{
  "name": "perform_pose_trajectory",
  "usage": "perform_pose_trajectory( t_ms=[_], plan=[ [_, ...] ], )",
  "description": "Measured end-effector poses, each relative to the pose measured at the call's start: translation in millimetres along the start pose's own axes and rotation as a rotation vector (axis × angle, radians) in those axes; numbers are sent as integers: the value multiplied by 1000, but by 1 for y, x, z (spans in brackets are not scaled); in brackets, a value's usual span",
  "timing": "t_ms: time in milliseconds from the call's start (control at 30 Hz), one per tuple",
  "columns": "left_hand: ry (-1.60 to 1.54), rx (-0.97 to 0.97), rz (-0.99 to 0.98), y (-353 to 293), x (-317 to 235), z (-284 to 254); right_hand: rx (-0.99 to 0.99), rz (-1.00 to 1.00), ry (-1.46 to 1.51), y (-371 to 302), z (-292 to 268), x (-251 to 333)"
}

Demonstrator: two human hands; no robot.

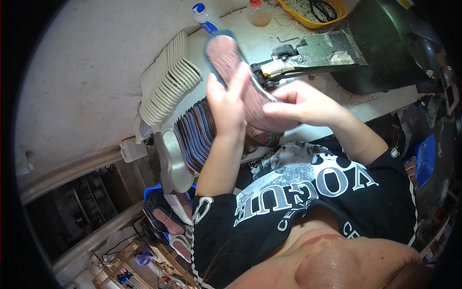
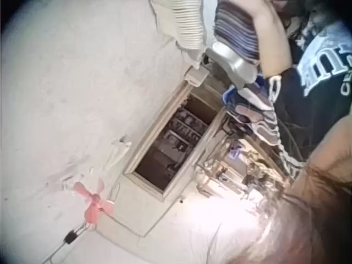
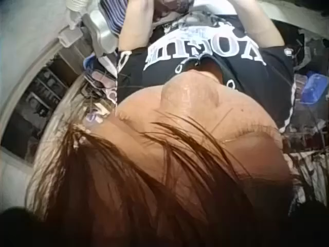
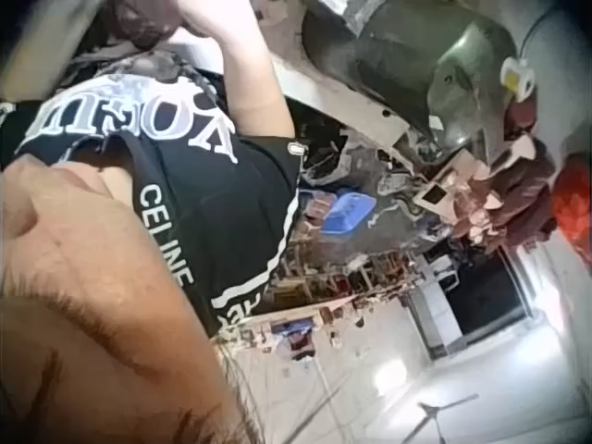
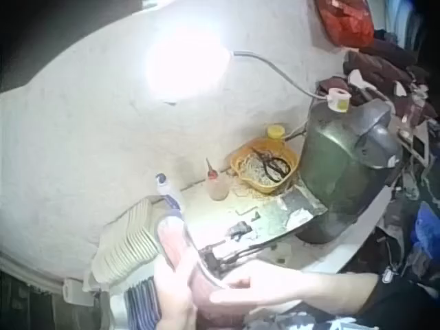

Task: The recorder is inspecting and assembling shoe insoles and soles by hand, ensuring alignment and stacking them in a manufacturing setting.

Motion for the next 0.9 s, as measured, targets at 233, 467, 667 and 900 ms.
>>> perform_pose_trajectory(
  t_ms=[233, 467, 667, 900],
  plan=[
    [380, 138, -149, 48, 50, -14, -184, -138, 511, -34, 17, -13],
    [422, 135, -211, 66, 48, 4, -257, -81, 581, -40, 15, -19],
    [597, 258, -353, 84, 38, -14, -288, -146, 709, -22, 24, -13],
    [1115, 1203, 144, 115, 0, -15, -353, -274, 723, 1, 20, -1]
  ],
)
Point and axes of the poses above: each hand's wrist, its own y-axis towards the middle knuckle, its own z-axis out of the palm, x = y × z, the point moved 1 cm from there along y, towards the middle knuckle, and after that the axes turned 12 degrees about x, right-handed, at the moved point
